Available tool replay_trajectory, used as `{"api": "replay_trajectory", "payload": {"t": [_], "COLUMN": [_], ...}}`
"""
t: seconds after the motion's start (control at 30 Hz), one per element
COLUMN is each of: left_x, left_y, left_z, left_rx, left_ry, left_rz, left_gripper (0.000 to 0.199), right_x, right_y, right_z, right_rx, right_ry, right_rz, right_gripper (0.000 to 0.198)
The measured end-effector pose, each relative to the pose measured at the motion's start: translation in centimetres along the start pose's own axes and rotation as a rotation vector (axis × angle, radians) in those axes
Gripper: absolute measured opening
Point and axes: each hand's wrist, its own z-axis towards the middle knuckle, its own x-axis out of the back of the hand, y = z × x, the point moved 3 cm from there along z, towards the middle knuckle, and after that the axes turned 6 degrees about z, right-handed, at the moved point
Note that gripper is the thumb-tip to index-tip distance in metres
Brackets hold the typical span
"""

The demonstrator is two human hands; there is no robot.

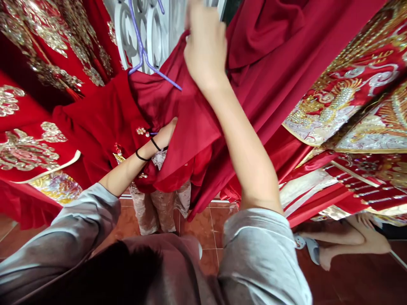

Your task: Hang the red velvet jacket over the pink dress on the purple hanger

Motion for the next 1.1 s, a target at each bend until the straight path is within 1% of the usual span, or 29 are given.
{"api": "replay_trajectory", "payload": {"t": [0.07,0.1,0.13,0.17,0.2,0.23,0.3,0.37,0.4,0.43,0.5,0.57,0.63,0.7,0.73,0.77,0.8,0.83,0.87,0.9,0.93,1.0,1.03,1.07,1.1], "left_x": [0.2,0.5,1.0,1.8,3.0,4.5,8.3,12.1,13.6,14.6,15.7,15.8,15.9,15.9,15.7,15.4,14.8,14.0,12.8,11.5,10.0,7.3,6.5,6.1,6.3], "left_y": [0.8,1.3,1.9,2.5,3.1,3.5,3.6,2.4,1.3,0.0,-2.8,-5.0,-6.0,-6.0,-5.8,-5.4,-5.0,-4.5,-4.1,-3.8,-3.9,-4.6,-5.2,-5.8,-6.3], "left_z": [-0.6,-1.0,-1.6,-2.4,-3.2,-4.0,-5.7,-6.9,-7.3,-7.4,-7.6,-8.2,-9.4,-10.6,-11.3,-11.8,-12.4,-12.9,-13.3,-13.7,-13.9,-14.1,-14.2,-14.4,-14.7], "left_rx": [0.01,0.018,0.011,-0.009,-0.038,-0.069,-0.11,-0.043,0.02,0.094,0.228,0.33,0.402,0.437,0.434,0.414,0.382,0.35,0.331,0.33,0.35,0.413,0.437,0.446,0.447], "left_ry": [-0.027,-0.046,-0.057,-0.044,0.004,0.087,0.333,0.583,0.662,0.672,0.607,0.558,0.586,0.62,0.634,0.657,0.713,0.795,0.878,0.943,0.956,0.866,0.805,0.769,0.756], "left_rz": [0.122,0.191,0.251,0.297,0.322,0.332,0.336,0.426,0.473,0.492,0.435,0.399,0.442,0.49,0.509,0.533,0.564,0.599,0.63,0.651,0.657,0.64,0.624,0.605,0.584], "left_gripper": [0.021,0.021,0.021,0.021,0.021,0.022,0.028,0.037,0.043,0.047,0.044,0.041,0.043,0.048,0.052,0.056,0.062,0.069,0.077,0.085,0.09,0.089,0.082,0.069,0.052], "right_x": [-1.1,-1.5,-1.7,-1.6,-1.3,-0.9,-0.4,-0.3,-0.3,-0.4,-0.7,-1.3,-2.2,-3.6,-4.5,-5.7,-7.0,-8.5,-9.9,-11.2,-12.4,-13.9,-14.3,-14.3,-14.1], "right_y": [-0.4,-0.6,-0.7,-0.7,-0.7,-0.6,-0.3,0.2,0.3,0.4,0.2,-0.4,-1.3,-2.4,-2.9,-3.2,-3.2,-3.2,-3.0,-2.8,-2.4,-1.1,-0.1,0.9,2.0], "right_z": [1.3,1.4,1.3,1.0,0.6,0.1,-1.2,-2.0,-2.2,-2.2,-1.9,-1.7,-2.7,-5.3,-7.1,-9.1,-11.1,-13.0,-14.6,-15.9,-16.8,-17.6,-17.6,-17.4,-17.2], "right_rx": [0.015,0.01,0.011,0.02,0.032,0.037,0.018,-0.019,-0.035,-0.048,-0.076,-0.093,-0.083,-0.031,0.017,0.029,-0.042,-0.091,-0.135,-0.173,-0.194,-0.232,-0.251,-0.263,-0.262], "right_ry": [-0.239,-0.335,-0.379,-0.361,-0.299,-0.234,-0.15,-0.122,-0.111,-0.1,-0.085,-0.083,-0.086,-0.038,0.015,0.055,0.063,0.066,0.075,0.087,0.108,0.144,0.156,0.161,0.158], "right_rz": [-0.118,-0.161,-0.173,-0.157,-0.127,-0.1,-0.058,-0.045,-0.037,-0.025,0.0,0.015,0.042,0.104,0.147,0.175,0.185,0.203,0.224,0.247,0.275,0.352,0.406,0.475,0.563], "right_gripper": [0.04,0.038,0.034,0.03,0.027,0.024,0.02,0.017,0.016,0.014,0.015,0.022,0.03,0.036,0.04,0.05,0.06,0.069,0.075,0.077,0.073,0.054,0.044,0.036,0.031]}}
